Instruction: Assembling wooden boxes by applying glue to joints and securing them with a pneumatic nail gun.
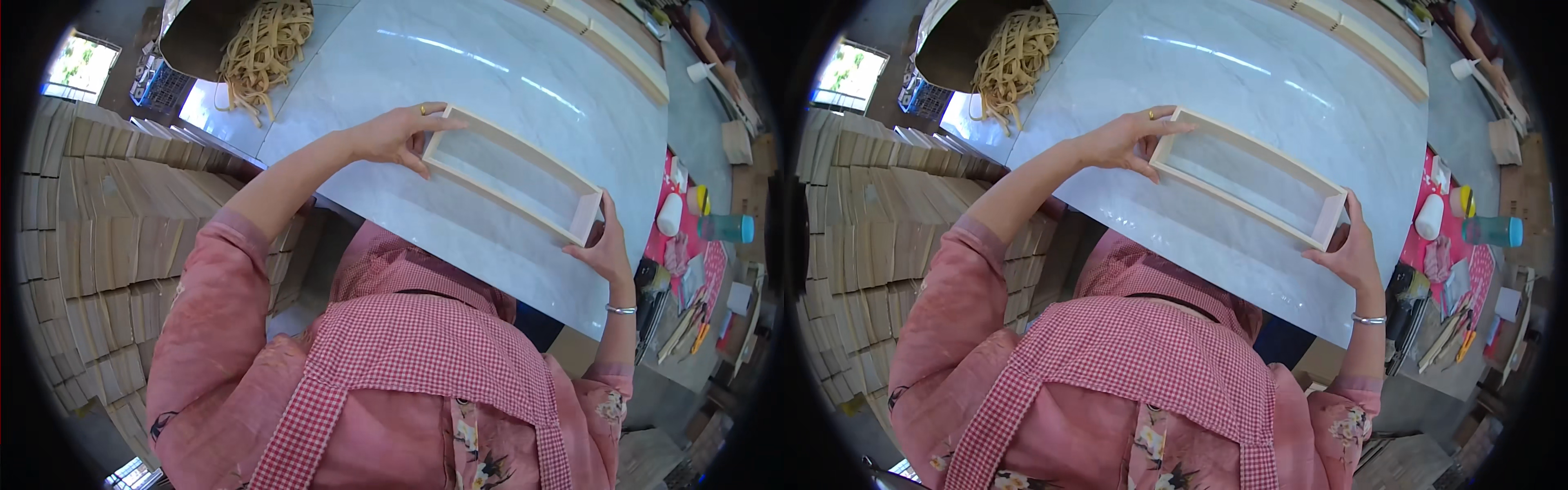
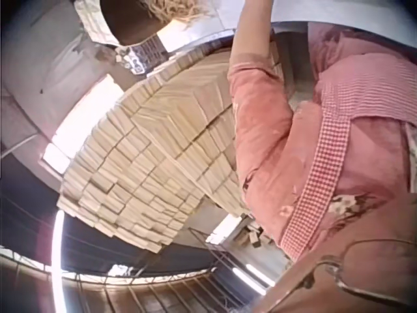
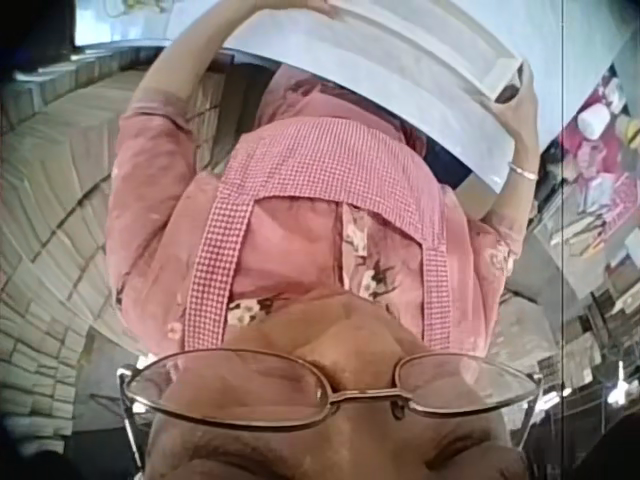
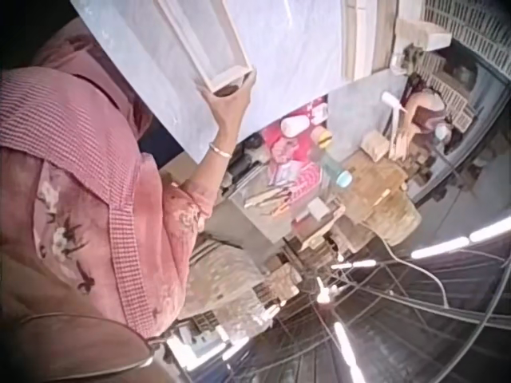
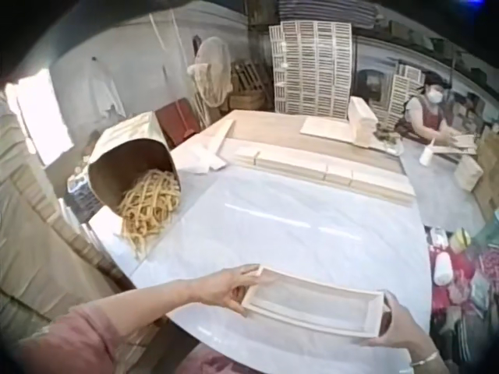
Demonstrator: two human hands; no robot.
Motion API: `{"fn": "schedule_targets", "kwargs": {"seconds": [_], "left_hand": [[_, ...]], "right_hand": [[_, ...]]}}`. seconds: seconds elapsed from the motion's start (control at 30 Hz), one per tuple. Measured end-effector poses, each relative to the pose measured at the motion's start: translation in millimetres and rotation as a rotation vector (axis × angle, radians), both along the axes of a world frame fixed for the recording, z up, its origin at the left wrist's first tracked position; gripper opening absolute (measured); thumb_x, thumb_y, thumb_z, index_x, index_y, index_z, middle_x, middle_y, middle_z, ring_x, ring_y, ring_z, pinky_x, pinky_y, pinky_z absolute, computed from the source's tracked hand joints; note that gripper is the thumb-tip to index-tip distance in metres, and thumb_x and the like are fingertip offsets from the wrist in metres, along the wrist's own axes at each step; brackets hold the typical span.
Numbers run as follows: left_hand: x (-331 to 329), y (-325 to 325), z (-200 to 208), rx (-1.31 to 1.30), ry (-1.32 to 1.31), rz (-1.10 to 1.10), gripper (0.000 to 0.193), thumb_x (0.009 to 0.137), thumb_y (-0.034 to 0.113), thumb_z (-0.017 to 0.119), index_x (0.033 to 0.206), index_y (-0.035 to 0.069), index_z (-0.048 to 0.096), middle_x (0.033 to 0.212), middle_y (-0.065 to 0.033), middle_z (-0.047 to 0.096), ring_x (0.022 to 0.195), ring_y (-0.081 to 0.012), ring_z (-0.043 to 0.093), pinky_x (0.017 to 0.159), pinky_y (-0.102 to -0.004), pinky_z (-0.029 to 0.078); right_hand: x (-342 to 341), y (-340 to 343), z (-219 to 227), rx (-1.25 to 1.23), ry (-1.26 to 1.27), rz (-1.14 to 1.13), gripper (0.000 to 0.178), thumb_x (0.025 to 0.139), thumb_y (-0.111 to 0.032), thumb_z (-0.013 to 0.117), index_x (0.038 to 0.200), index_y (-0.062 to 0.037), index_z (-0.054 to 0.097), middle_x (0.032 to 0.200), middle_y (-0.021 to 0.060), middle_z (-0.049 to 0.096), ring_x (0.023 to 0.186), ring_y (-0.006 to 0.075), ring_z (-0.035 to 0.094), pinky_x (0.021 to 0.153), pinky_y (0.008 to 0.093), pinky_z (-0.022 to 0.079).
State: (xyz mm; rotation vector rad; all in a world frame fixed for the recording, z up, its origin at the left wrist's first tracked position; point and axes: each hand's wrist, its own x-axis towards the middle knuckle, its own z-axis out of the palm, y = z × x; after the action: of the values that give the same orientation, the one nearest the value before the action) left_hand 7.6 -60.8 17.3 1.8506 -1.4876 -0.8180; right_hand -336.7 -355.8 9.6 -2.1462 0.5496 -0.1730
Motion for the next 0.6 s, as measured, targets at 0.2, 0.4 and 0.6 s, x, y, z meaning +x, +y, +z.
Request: {"fn": "schedule_targets", "kwargs": {"seconds": [0.2, 0.4, 0.6], "left_hand": [[-1, 0, 8, -0.034, -0.072, 0.008, 0.104, 0.062, 0.005, 0.091, 0.153, 0.031, 0.047, 0.156, -0.0211, 0.04, 0.089, -0.0244, 0.061, 0.086, -0.0334, 0.053], [-4, -8, -2, -0.121, -0.011, -0.007, 0.102, 0.064, 0.009, 0.09, 0.154, 0.031, 0.046, 0.156, -0.0225, 0.039, 0.103, -0.0324, 0.062, 0.092, -0.039, 0.052], [-9, -10, -2, -0.098, -0.062, 0.023, 0.102, 0.065, 0.008, 0.088, 0.155, 0.027, 0.043, 0.159, -0.0199, 0.037, 0.11, -0.0328, 0.061, 0.093, -0.0398, 0.053]], "right_hand": [[6, 2, 33, 0.019, 0.058, -0.09, 0.121, 0.047, -0.004, 0.093, 0.153, -0.0037, 0.036, 0.128, 0.0152, 0.064, 0.078, 0.0203, 0.061, 0.069, 0.0297, 0.054], [-8, -14, 3, -0.015, -0.01, 0.026, 0.122, 0.048, -0.003, 0.092, 0.155, -0.0033, 0.032, 0.133, 0.0183, 0.06, 0.102, 0.0314, 0.064, 0.09, 0.0372, 0.054], [-3, -6, 11, 0.034, 0.034, -0.005, 0.12, 0.051, -0.002, 0.091, 0.155, -0.0036, 0.03, 0.135, 0.0199, 0.057, 0.111, 0.0342, 0.061, 0.098, 0.0419, 0.051]]}}
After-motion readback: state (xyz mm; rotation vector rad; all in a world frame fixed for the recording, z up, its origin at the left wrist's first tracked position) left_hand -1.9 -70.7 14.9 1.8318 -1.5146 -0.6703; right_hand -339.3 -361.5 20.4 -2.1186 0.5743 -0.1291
